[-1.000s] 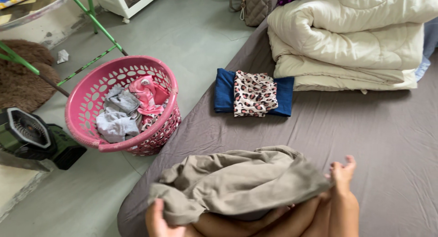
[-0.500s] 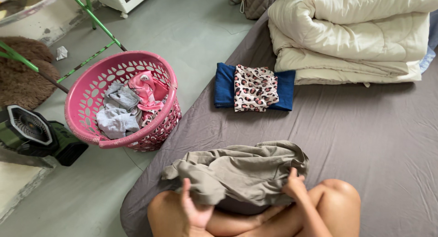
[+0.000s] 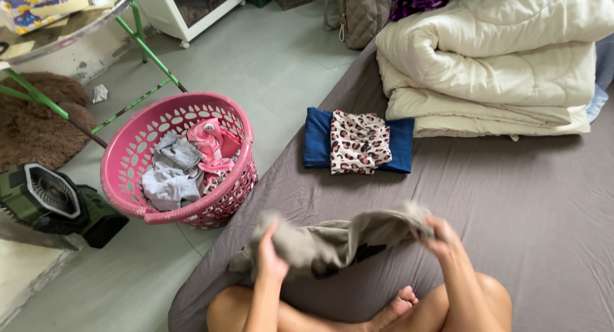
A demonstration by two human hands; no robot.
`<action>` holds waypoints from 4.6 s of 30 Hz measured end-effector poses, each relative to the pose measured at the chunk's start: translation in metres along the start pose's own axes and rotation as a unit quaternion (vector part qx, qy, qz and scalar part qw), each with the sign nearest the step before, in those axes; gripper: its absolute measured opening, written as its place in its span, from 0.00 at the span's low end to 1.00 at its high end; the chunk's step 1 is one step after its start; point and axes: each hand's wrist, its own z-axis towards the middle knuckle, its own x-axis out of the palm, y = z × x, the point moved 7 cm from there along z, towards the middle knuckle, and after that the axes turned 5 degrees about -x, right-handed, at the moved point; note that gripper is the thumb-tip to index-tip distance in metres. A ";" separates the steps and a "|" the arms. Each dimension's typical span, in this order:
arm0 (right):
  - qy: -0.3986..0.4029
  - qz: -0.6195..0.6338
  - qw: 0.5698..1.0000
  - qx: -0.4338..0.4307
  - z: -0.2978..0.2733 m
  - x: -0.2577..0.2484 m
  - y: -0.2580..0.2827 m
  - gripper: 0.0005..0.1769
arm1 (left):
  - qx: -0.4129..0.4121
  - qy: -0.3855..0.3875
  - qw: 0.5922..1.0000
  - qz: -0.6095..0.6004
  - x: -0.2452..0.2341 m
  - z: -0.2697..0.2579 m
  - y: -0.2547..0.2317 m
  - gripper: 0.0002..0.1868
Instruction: The person sits on a bed and folds several items of clothing one by one. They fold a pair of blue jeans, a patterned short, a pair of khaki shorts, a patterned top, and a grey short, stacking each folded item on the bed.
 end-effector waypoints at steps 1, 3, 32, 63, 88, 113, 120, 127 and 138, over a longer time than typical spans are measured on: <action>0.122 0.052 0.991 0.004 0.017 0.039 0.016 0.25 | 0.019 0.043 0.999 0.003 0.041 0.017 -0.011 0.21; 0.267 0.006 0.957 -0.108 0.028 0.104 0.076 0.22 | 0.063 0.301 0.950 -0.055 0.142 0.019 -0.051 0.16; -0.247 -0.756 0.599 0.092 -0.047 -0.121 0.105 0.34 | 0.228 -0.105 0.848 0.467 -0.137 0.005 0.035 0.19; -0.275 -0.665 0.693 0.048 0.022 -0.098 0.128 0.39 | 0.125 -0.334 0.645 0.676 -0.128 0.086 -0.051 0.40; -0.175 -0.827 0.499 -0.192 0.008 -0.070 0.120 0.36 | -0.019 -0.035 0.644 0.764 -0.172 0.052 -0.035 0.35; 0.153 -0.709 0.640 -0.255 0.120 0.164 -0.187 0.29 | 0.254 0.069 0.610 0.747 -0.107 -0.010 -0.070 0.11; 0.092 -0.859 0.447 -0.233 0.143 0.188 -0.257 0.28 | 0.013 0.128 0.746 0.654 -0.142 0.011 -0.048 0.09; 0.065 -0.808 0.476 -0.342 0.140 0.215 -0.230 0.25 | -0.008 0.017 0.581 0.814 -0.126 -0.004 -0.063 0.11; 0.019 -0.848 0.527 -0.054 0.123 0.135 -0.202 0.40 | -0.059 0.064 0.550 0.830 -0.127 0.020 -0.019 0.37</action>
